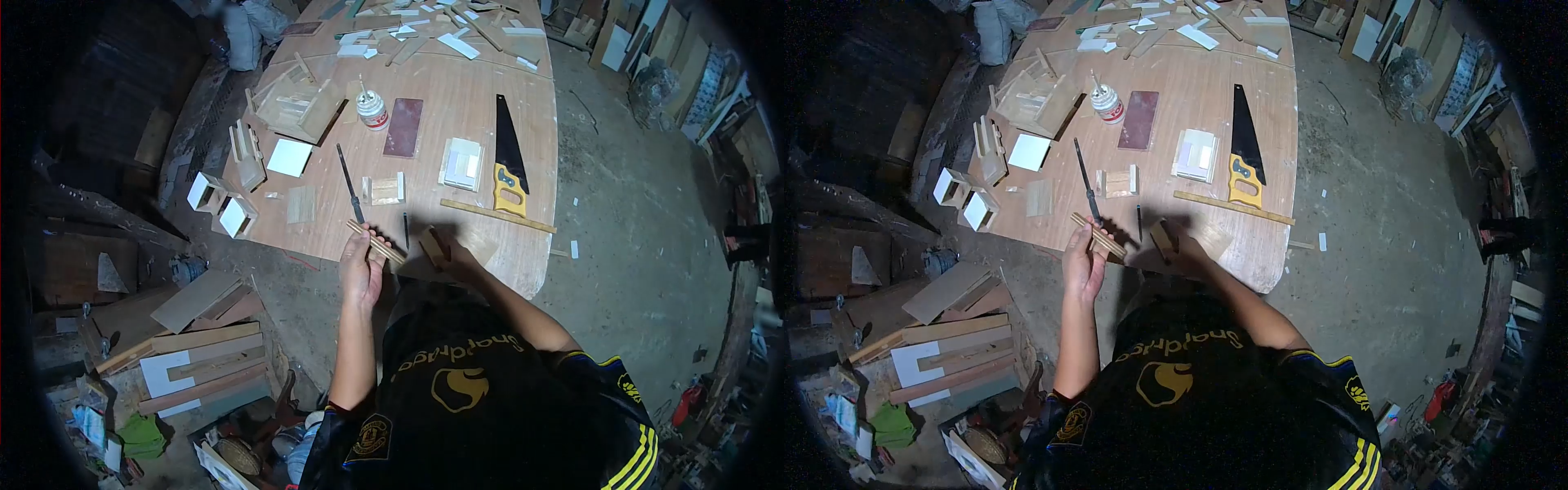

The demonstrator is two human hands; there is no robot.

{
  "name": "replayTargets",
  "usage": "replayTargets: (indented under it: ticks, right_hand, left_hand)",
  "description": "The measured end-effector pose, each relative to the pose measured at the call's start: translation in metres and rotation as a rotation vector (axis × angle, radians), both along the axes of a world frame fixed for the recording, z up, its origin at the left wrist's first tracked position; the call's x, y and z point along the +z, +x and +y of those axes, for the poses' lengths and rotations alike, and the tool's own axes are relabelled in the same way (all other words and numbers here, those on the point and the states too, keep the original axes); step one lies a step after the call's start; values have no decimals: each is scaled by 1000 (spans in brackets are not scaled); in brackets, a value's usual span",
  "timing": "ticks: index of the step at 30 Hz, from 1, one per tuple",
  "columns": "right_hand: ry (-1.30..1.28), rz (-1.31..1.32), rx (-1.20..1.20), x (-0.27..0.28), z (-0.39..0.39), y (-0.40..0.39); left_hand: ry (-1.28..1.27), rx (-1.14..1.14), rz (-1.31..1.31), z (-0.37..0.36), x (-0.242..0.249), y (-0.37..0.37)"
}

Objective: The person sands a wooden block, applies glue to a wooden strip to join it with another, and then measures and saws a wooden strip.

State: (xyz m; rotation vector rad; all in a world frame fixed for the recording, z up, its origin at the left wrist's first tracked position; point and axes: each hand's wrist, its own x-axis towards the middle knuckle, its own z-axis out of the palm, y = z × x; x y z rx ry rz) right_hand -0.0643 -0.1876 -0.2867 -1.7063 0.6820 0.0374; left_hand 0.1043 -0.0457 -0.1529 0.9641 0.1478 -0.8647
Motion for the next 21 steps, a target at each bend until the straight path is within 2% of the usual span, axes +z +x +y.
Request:
replayTargets:
  ticks: [1, 2, 3, 4, 6, 7, 8, 10, 12, 14, 16, 18, 20, 21]
  right_hand:
    - [-186, -89, -39, -3, 4, 7]
    - [-371, -179, -76, 19, 8, 20]
    - [-143, -217, -163, 44, 7, 21]
    - [-146, -213, -166, 60, 9, 30]
    - [37, -516, -281, 84, 13, 44]
    - [12, -484, -254, 121, 17, 51]
    - [-208, -445, -261, 137, 25, 60]
    - [-916, -402, 44, 154, 25, 79]
    - [-870, -317, -20, 150, 35, 94]
    - [-818, -229, -81, 138, 36, 100]
    - [-775, 183, -229, 110, 31, 103]
    - [-766, 208, -320, 76, 31, 91]
    - [-618, 130, -305, 72, 35, 75]
    - [-537, 163, -288, 72, 40, 71]
  left_hand:
    - [24, 12, -25, 1, -2, 5]
    - [23, 13, -20, 2, 1, 9]
    - [78, 25, -90, 4, 4, 13]
    - [131, 34, -160, 4, 7, 16]
    - [102, 13, -176, 2, 2, 22]
    - [68, -14, -205, 2, -8, 25]
    - [32, -43, -234, 1, -14, 27]
    - [93, -126, -321, -4, -13, 32]
    - [-61, -134, -156, -6, -22, 39]
    - [-113, -117, -220, -12, -23, 43]
    - [-97, -17, -280, -3, -32, 65]
    - [-135, -5, -194, -5, -3, 76]
    - [-51, -21, -374, -6, 3, 97]
    - [-44, -48, -366, -7, 2, 109]
